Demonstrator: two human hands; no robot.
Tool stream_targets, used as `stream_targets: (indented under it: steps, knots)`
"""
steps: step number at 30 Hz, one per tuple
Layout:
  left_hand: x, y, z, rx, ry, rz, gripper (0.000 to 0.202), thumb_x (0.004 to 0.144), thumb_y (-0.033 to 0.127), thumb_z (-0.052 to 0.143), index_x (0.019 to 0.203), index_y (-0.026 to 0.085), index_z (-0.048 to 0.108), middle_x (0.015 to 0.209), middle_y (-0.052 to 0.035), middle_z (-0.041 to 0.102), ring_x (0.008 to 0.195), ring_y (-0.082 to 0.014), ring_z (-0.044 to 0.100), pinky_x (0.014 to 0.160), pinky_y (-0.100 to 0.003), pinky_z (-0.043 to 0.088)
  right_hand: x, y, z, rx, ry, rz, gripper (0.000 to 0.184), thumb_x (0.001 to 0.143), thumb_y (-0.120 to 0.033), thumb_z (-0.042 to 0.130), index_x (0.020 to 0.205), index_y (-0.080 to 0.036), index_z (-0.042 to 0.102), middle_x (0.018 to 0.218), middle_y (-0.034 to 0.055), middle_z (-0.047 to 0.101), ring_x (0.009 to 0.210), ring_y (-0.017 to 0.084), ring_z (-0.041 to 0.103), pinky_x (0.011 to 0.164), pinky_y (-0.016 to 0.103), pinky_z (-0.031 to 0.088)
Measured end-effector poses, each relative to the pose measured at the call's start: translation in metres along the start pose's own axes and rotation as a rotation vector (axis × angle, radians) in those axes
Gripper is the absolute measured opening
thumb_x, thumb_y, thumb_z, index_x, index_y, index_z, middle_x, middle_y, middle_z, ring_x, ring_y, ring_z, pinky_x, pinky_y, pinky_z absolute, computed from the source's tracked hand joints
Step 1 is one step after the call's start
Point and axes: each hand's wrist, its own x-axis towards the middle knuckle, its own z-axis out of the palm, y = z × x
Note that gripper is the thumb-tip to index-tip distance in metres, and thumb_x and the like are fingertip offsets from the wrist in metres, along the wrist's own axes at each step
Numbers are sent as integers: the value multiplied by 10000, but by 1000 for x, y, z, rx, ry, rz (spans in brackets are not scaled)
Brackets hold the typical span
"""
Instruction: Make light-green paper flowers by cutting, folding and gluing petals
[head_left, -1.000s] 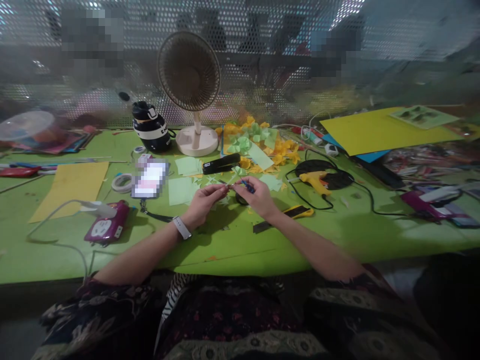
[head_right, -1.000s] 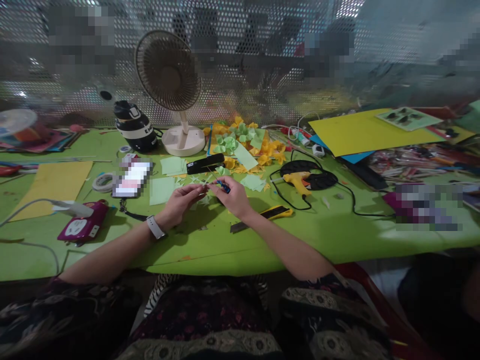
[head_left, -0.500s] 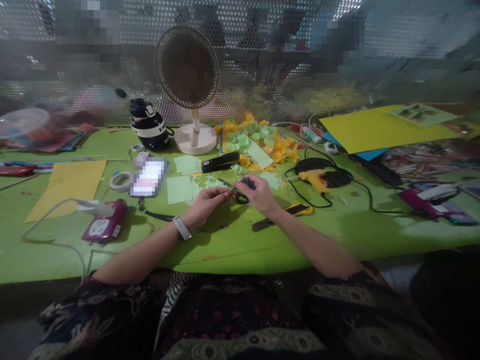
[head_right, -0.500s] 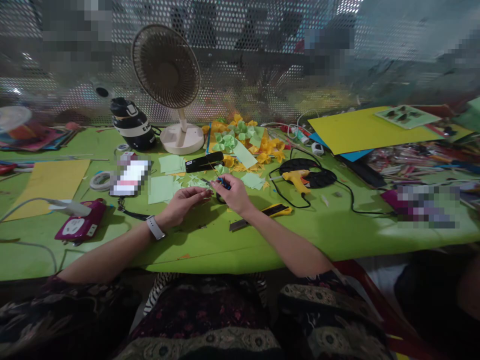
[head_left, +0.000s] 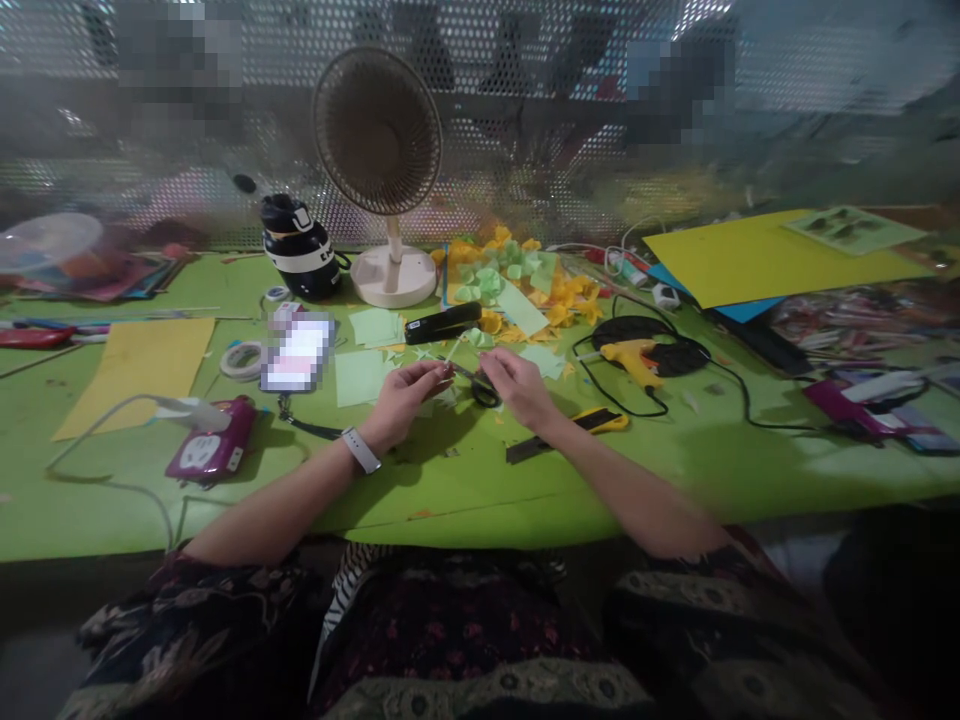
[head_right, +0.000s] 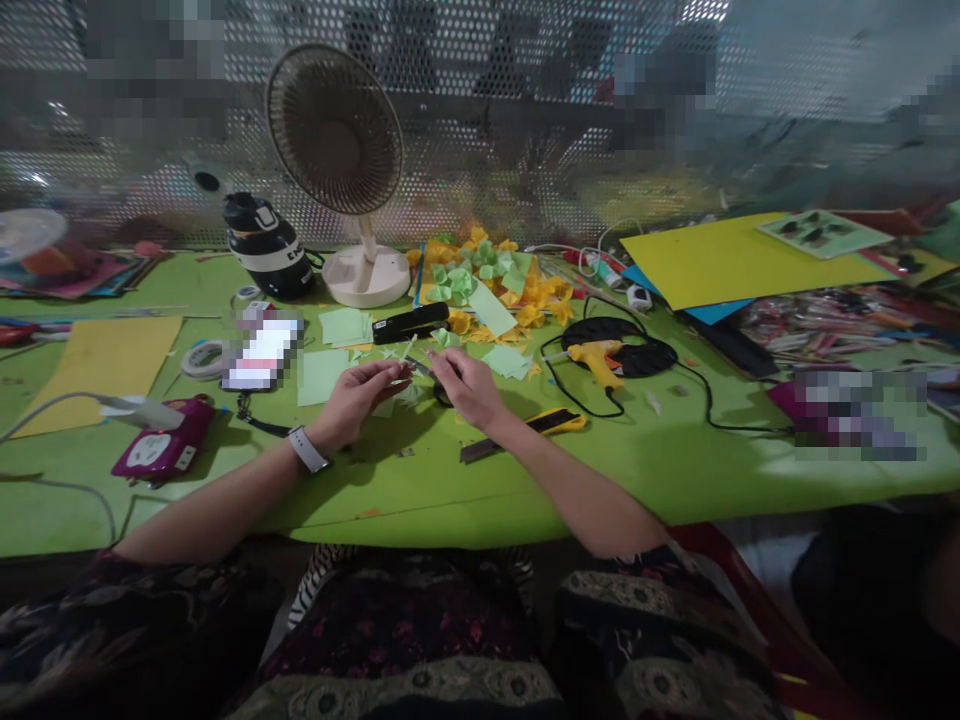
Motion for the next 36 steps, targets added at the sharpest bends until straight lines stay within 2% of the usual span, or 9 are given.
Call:
stream_targets:
  steps: [4, 7, 17, 23, 29, 36]
  knots:
    - [1, 0, -1, -21, 0, 26, 342, 588, 408, 912, 802, 178, 779, 917, -48, 787, 891, -171, 721, 1037, -402, 511, -2, 3, 4, -173, -89, -73, 435, 950, -565, 484, 708, -205, 516, 610, -22, 505, 560, 123, 433, 564, 281, 311]
    - [0, 1, 0, -31, -24, 35, 326, 597, 390, 910, 801, 174, 777, 924, -48, 786, 902, -170, 722, 1044, -400, 508, -2, 7, 7, -230, -103, -101, 440, 962, -561, 458, 710, -205, 519, 613, -16, 524, 557, 125, 447, 565, 278, 311]
    - [0, -1, -2, -39, -77, 46, 297, 640, 338, 897, 856, 168, 786, 967, -67, 788, 925, -183, 728, 1036, -400, 509, -1, 10, 6, -241, -79, -115, 462, 957, -579, 455, 675, -215, 483, 600, -12, 523, 544, 129, 429, 560, 281, 303]
    - [3, -4, -8, 54, -118, 106, 252, 700, 331, 868, 905, 199, 807, 990, -64, 792, 943, -180, 723, 995, -365, 526, 0, 10, 4, -243, -107, -121, 416, 960, -525, 465, 688, -215, 511, 608, -4, 529, 557, 142, 454, 566, 288, 316]
    - [3, -4, -9, 146, -87, 200, 209, 703, 340, 862, 852, 200, 815, 932, -62, 794, 896, -184, 718, 925, -340, 542, 0, 7, 1, -205, -131, -128, 398, 953, -483, 479, 660, -214, 502, 581, -10, 508, 545, 137, 434, 554, 289, 309]
    - [2, -4, -9, 175, -78, 239, 183, 711, 354, 853, 812, 207, 808, 877, -50, 787, 838, -172, 707, 862, -324, 547, -1, 2, 0, -167, -167, -123, 398, 944, -494, 490, 670, -211, 549, 597, -2, 527, 549, 139, 449, 553, 292, 323]
